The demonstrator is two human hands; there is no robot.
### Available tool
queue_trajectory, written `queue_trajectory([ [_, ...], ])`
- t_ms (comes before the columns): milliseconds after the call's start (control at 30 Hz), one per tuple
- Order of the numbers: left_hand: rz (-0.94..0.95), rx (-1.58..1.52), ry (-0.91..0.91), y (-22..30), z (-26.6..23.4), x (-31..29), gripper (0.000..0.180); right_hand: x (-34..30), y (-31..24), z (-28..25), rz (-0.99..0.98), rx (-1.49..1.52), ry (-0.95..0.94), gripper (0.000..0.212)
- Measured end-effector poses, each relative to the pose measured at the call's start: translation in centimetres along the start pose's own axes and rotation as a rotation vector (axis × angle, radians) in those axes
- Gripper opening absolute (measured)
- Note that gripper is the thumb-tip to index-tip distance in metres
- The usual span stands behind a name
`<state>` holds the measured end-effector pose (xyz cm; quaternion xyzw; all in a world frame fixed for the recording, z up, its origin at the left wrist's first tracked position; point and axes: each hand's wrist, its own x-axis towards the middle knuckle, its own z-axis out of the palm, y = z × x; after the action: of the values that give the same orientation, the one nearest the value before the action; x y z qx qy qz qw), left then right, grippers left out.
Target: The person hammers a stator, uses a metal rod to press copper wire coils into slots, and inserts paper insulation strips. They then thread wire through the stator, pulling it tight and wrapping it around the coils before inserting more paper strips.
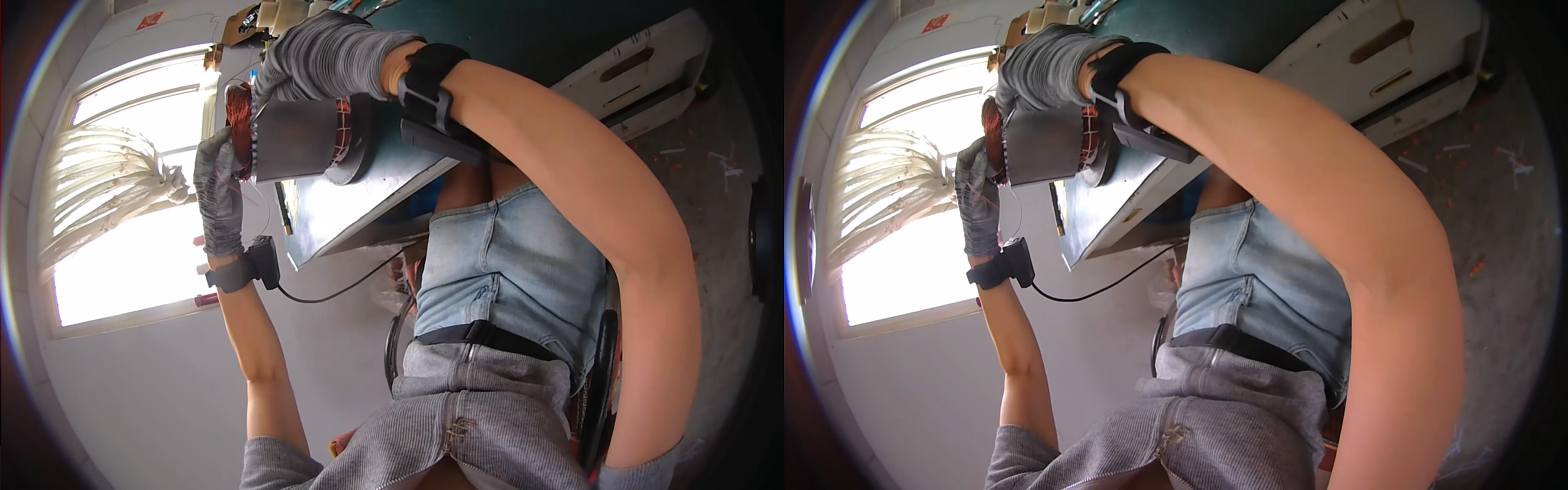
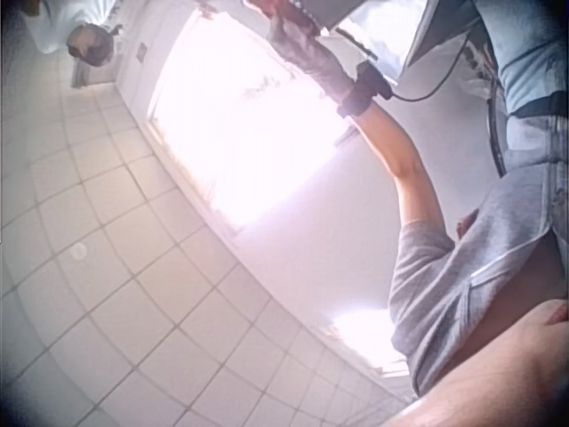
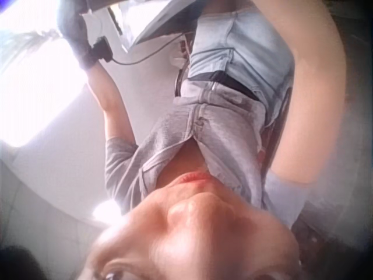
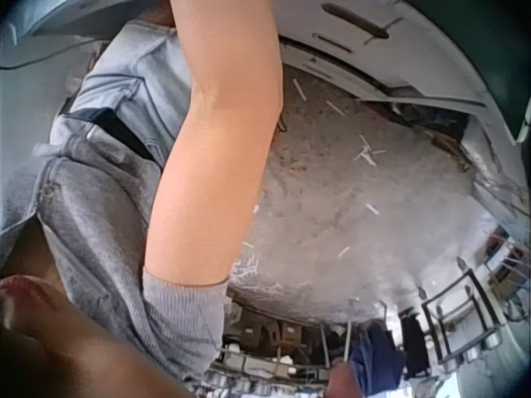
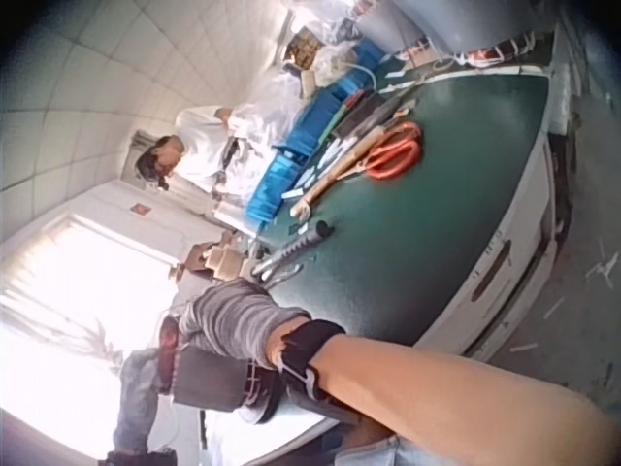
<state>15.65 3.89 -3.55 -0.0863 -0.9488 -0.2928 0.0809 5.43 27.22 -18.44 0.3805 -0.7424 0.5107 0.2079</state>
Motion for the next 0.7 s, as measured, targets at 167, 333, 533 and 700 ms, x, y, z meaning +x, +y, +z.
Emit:
queue_trajectory([
  [167, 0.061, 0.059, -0.03, -0.4, -0.5, 0.1, 0.031, 0.1, -1.1, -1.9, 0.038, -0.138, -0.054, 0.012],
  [333, 0.069, 0.175, -0.087, -0.8, -1.1, 0.2, 0.041, 1.9, -1.7, -2.3, -0.011, -0.207, -0.071, 0.012],
  [533, 0.137, 0.31, -0.085, -0.5, -1.2, 0.3, 0.039, 2.5, -2.0, -2.9, -0.029, -0.234, -0.069, 0.012],
  [700, 0.131, 0.398, -0.099, -0.6, -1.2, 0.3, 0.033, 2.5, -2.9, -1.6, -0.072, -0.309, -0.036, 0.012],
])
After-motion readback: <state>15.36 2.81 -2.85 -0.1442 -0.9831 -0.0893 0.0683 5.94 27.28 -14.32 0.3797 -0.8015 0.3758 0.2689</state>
